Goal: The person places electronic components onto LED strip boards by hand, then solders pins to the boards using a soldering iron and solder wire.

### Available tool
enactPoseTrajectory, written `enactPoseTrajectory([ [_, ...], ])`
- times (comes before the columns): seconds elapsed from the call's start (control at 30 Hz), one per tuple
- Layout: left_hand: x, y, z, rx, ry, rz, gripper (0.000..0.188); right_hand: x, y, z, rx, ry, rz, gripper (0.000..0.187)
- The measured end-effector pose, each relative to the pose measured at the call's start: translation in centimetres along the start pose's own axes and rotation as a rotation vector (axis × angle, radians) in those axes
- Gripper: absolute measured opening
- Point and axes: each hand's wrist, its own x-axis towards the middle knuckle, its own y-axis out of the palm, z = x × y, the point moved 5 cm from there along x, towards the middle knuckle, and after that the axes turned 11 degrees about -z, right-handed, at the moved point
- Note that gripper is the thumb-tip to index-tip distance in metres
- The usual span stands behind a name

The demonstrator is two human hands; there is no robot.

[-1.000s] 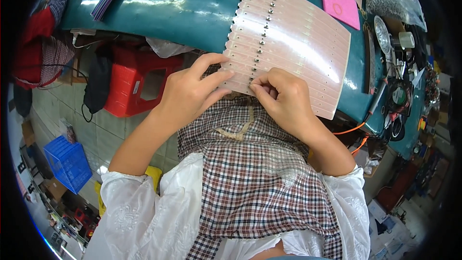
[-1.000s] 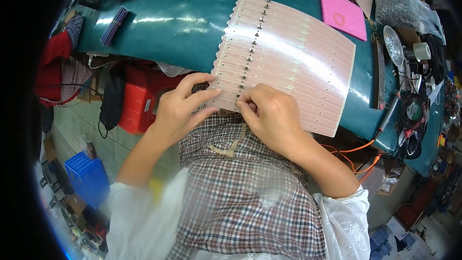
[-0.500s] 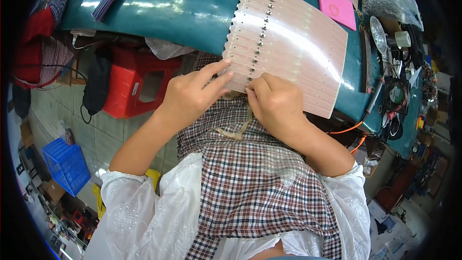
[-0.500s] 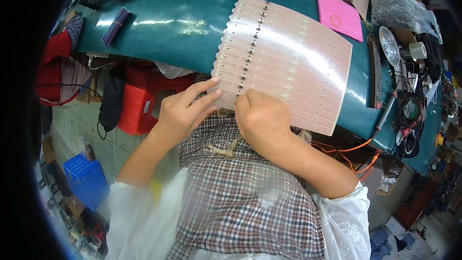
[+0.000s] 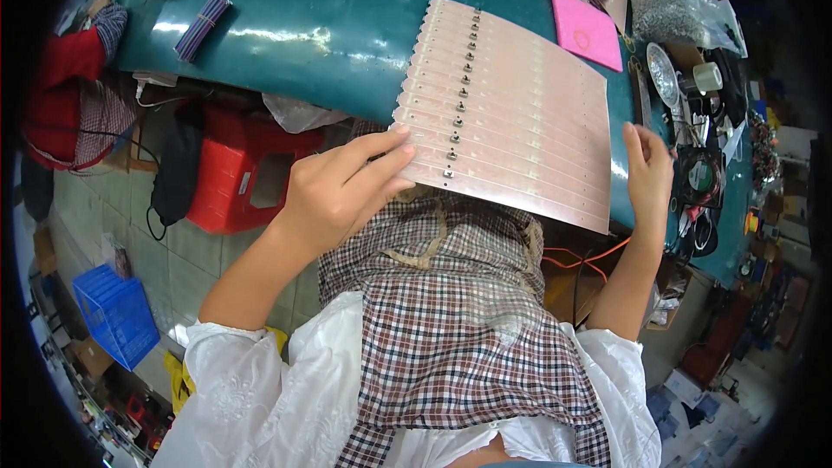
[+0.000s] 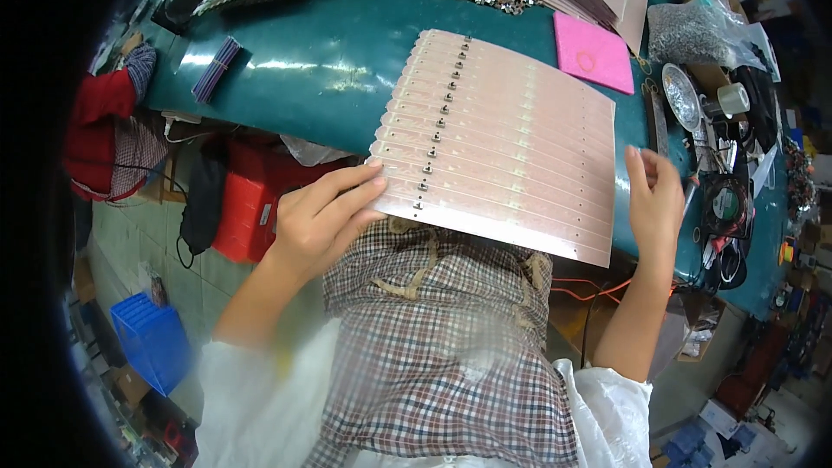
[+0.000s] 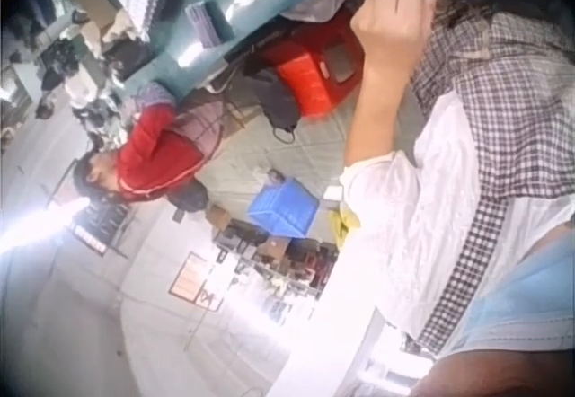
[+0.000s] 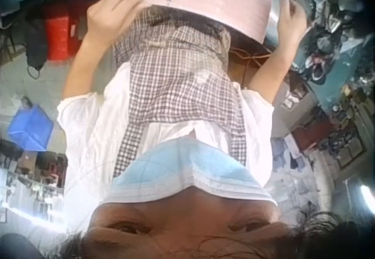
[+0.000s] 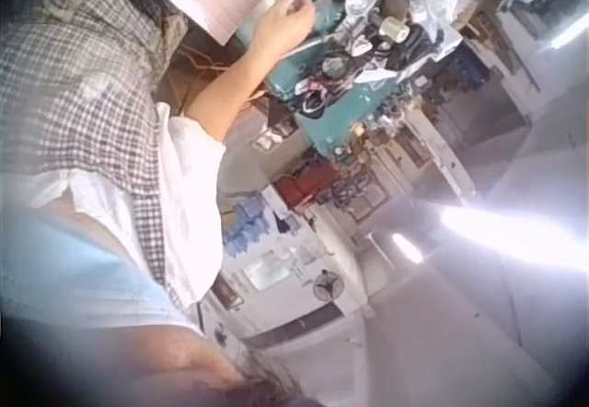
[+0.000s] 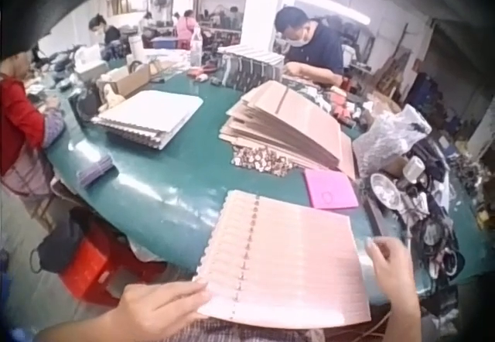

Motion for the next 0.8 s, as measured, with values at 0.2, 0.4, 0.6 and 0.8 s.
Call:
enactPoseTrajectory([
  [0.2, 0.4, -0.5, -0.2, -0.057, -0.019, 0.011, 0.037, -2.1, 1.1, -0.9, 0.444, 0.490, 0.226, 0.047],
  [0.4, 2.4, -1.2, -0.5, -0.070, 0.047, -0.072, 0.037, -1.8, 0.7, 1.0, 0.837, 0.314, 0.065, 0.049],
  [0.6, 7.1, -1.8, -0.2, -0.007, 0.059, -0.169, 0.033, 1.6, 1.3, 0.1, 1.209, 0.427, 0.041, 0.051],
  [0.8, 9.2, -0.4, 1.8, -0.058, 0.003, -0.164, 0.027, 13.8, 6.2, -4.9, 1.349, 0.438, -0.104, 0.040],
])
